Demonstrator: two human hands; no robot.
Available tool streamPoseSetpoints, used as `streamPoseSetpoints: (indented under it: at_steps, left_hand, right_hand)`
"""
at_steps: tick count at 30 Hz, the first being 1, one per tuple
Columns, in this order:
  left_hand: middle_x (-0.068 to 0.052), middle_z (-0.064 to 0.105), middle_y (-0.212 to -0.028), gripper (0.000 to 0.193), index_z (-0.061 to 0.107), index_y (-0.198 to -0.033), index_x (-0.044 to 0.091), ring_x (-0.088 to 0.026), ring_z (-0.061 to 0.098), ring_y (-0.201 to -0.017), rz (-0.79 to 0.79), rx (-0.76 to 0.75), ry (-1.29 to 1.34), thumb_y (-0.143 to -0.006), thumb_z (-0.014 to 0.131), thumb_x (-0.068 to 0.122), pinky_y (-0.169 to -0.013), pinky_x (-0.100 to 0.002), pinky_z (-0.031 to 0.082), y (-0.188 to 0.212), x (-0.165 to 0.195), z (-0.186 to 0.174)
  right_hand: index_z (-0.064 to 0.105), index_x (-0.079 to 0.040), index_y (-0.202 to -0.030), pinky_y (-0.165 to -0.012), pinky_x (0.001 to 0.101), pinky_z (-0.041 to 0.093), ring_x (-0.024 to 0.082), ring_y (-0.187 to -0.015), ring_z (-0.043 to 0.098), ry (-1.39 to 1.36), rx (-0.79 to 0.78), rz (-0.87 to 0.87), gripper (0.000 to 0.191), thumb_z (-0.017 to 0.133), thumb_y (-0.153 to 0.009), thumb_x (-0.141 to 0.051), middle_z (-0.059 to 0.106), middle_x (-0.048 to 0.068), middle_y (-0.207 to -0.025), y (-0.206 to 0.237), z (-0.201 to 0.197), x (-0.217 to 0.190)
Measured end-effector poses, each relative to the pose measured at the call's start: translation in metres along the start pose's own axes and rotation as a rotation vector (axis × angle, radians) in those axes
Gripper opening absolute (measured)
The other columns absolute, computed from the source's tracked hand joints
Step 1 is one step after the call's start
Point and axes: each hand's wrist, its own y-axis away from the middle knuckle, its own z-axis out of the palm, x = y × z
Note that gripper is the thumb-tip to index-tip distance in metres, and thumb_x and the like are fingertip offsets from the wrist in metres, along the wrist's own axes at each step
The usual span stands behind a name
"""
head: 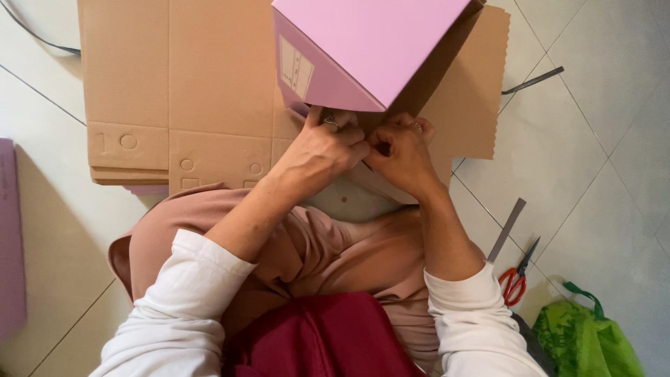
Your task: The person assembles a pink shoebox from a flat cardboard sheet by folding the sides and tucking the tabs into slots. They handle multiple flat sheets and completed boxes, working on the floor.
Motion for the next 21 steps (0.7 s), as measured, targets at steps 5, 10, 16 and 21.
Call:
streamPoseSetpoints:
  at_steps: [5,10,16,21]
  left_hand:
    - [0.0,0.065,-0.095,0.008,0.07,-0.091,0.012,-0.022,0.059,-0.11,0.034,0.011,-0.024,-0.089,0.063,0.013,-0.116,-0.06,0.03,-0.001,-0.001,0.001]
    - [0.0,0.066,-0.092,0.01,0.072,-0.091,0.013,-0.021,0.06,-0.108,-0.053,-0.001,-0.051,-0.089,0.063,0.012,-0.113,-0.065,0.029,0.0,0.004,0.002]
    - [-0.001,0.067,-0.099,0.011,0.072,-0.095,0.015,-0.026,0.06,-0.116,-0.171,0.024,-0.06,-0.091,0.063,0.013,-0.118,-0.063,0.029,0.005,0.004,0.005]
    - [0.0,0.067,-0.096,0.017,0.074,-0.098,0.017,-0.025,0.058,-0.113,-0.083,0.001,-0.048,-0.088,0.062,0.01,-0.118,-0.074,0.016,0.003,0.005,0.009]
  right_hand:
    - [0.072,-0.009,-0.074,-0.111,0.0471,0.024,0.02,-0.099,0.06,-0.015,-0.032,0.046,0.012,0.076,-0.073,-0.02,0.068,0.004,-0.072,-0.001,0.0,0.005]
    - [0.074,-0.009,-0.077,-0.108,0.0453,0.025,0.022,-0.105,0.058,-0.027,-0.01,0.033,0.01,0.074,-0.075,-0.019,0.07,0.004,-0.077,0.001,0.0,0.005]
    - [0.077,-0.012,-0.083,-0.111,0.049,0.022,0.023,-0.106,0.058,-0.067,-0.087,0.025,0.012,0.075,-0.081,-0.023,0.074,0.002,-0.084,0.004,-0.014,0.003]
    - [0.077,-0.011,-0.095,-0.11,0.0539,0.018,0.026,-0.109,0.056,-0.02,-0.126,-0.026,0.019,0.076,-0.084,-0.026,0.071,0.004,-0.088,0.003,-0.021,0.003]
